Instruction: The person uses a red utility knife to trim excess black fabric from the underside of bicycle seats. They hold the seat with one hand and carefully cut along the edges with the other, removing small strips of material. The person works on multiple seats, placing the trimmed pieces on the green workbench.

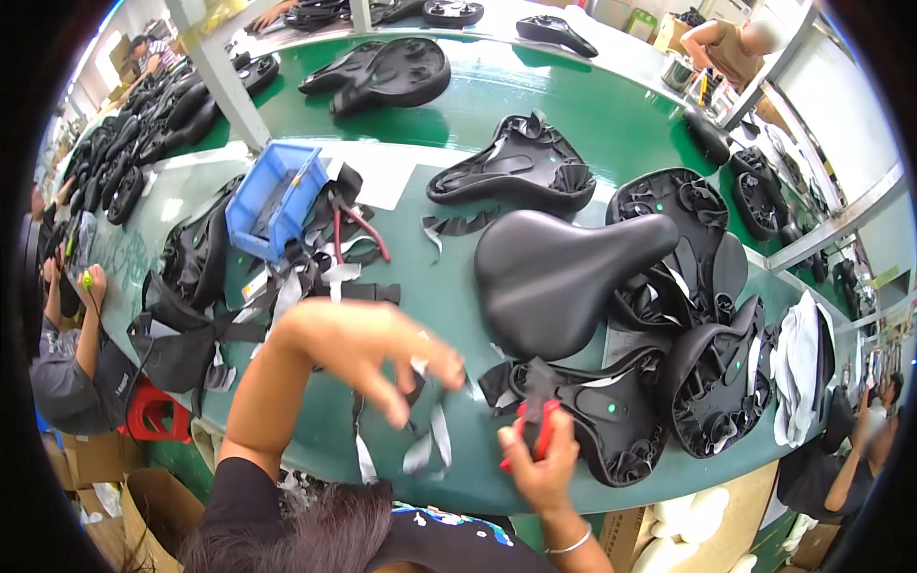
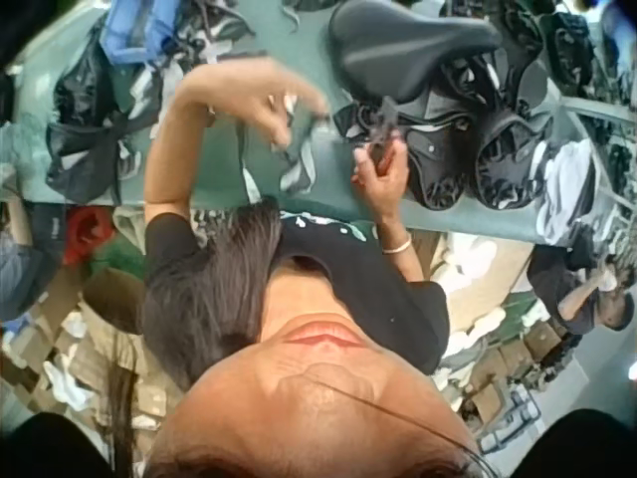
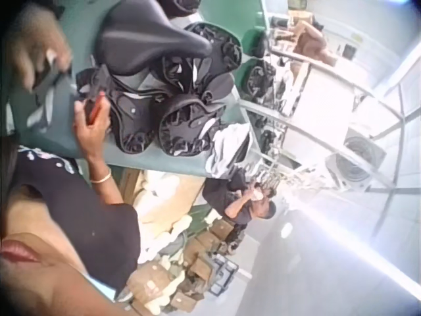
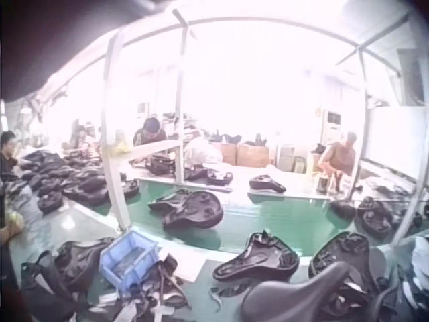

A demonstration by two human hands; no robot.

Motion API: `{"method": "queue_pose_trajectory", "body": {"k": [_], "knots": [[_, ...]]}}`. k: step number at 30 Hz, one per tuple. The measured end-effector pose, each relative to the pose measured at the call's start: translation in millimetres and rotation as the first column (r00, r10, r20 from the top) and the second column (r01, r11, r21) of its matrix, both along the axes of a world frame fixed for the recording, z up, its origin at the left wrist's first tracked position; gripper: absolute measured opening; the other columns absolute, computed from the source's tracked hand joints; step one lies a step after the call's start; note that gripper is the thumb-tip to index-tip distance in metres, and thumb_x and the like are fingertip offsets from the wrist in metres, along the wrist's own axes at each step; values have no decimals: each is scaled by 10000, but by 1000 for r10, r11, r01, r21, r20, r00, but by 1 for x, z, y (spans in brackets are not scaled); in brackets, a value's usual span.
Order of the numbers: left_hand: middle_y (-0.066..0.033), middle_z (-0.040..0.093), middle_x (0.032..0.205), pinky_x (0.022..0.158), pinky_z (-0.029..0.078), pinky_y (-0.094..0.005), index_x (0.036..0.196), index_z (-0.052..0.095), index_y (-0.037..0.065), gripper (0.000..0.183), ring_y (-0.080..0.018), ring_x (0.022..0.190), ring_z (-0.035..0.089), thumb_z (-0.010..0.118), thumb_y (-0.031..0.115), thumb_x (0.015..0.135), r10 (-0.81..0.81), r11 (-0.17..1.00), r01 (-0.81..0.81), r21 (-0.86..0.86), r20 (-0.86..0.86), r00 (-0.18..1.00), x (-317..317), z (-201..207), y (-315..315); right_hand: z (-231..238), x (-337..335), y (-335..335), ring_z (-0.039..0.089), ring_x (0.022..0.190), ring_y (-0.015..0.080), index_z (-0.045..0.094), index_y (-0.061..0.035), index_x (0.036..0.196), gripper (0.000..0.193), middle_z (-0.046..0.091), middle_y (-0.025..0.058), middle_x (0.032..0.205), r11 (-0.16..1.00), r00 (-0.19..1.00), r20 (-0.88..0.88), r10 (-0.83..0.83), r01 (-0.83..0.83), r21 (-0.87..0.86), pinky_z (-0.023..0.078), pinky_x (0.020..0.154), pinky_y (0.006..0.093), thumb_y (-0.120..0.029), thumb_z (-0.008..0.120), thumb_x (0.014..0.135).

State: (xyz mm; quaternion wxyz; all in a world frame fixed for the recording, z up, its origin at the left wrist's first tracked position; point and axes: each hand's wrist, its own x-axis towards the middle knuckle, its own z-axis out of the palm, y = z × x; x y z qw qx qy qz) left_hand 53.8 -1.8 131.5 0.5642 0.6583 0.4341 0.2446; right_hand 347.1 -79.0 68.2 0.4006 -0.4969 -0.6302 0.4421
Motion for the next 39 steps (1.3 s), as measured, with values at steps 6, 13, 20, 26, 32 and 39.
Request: {"method": "queue_pose_trajectory", "body": {"k": [6,13,20,26,32,39], "knots": [[-236,618,985,457,478,-242,1214,439,-110,754,-223,677,652,646,513,845,847,478,-275,-834,355,396,7,-122,163,-46,-15,-30,577,571,77,514,-25,1089,359,628,26,741,972,992,-97,83,-103,-212,462,527,248,-142,727,825],[-60,635,916,724,519,-399,951,577,78,286,-206,773,615,638,300,780,810,282,-667,-690,543,-220,5,-107,205,-51,-14,-24,574,540,93,508,-2,1141,455,649,44,717,987,992,-74,99,-107,-118,461,514,260,-187,753,805],[-24,606,1042,899,456,-323,967,585,114,222,-142,988,567,521,310,885,615,531,-790,-307,781,110,-30,-12,34,-43,-15,-26,570,625,118,389,3,1221,396,587,77,875,967,882,-471,-19,-103,-232,498,550,273,-167,588,923],[-42,609,1080,944,424,-287,1073,611,4,338,-114,960,562,543,298,921,818,569,-619,-541,297,493,-49,-113,-95,-5,3,-8,603,679,134,394,12,1345,467,619,117,970,981,987,-68,143,-151,-121,514,600,275,-162,539,937],[-54,614,953,741,491,-259,1138,567,22,375,-105,839,585,617,268,859,690,714,-613,-339,188,699,-9,-43,-83,17,11,30,610,641,250,577,-93,1256,530,637,109,848,682,779,501,377,-599,419,487,546,326,-49,725,749],[-57,620,896,720,484,-274,1086,580,-2,381,-115,779,573,608,244,796,610,792,-581,-188,187,770,-8,-43,-65,52,2,50,538,540,227,472,-266,1371,592,458,73,690,529,358,914,191,-822,212,441,466,344,-76,564,817]]}}
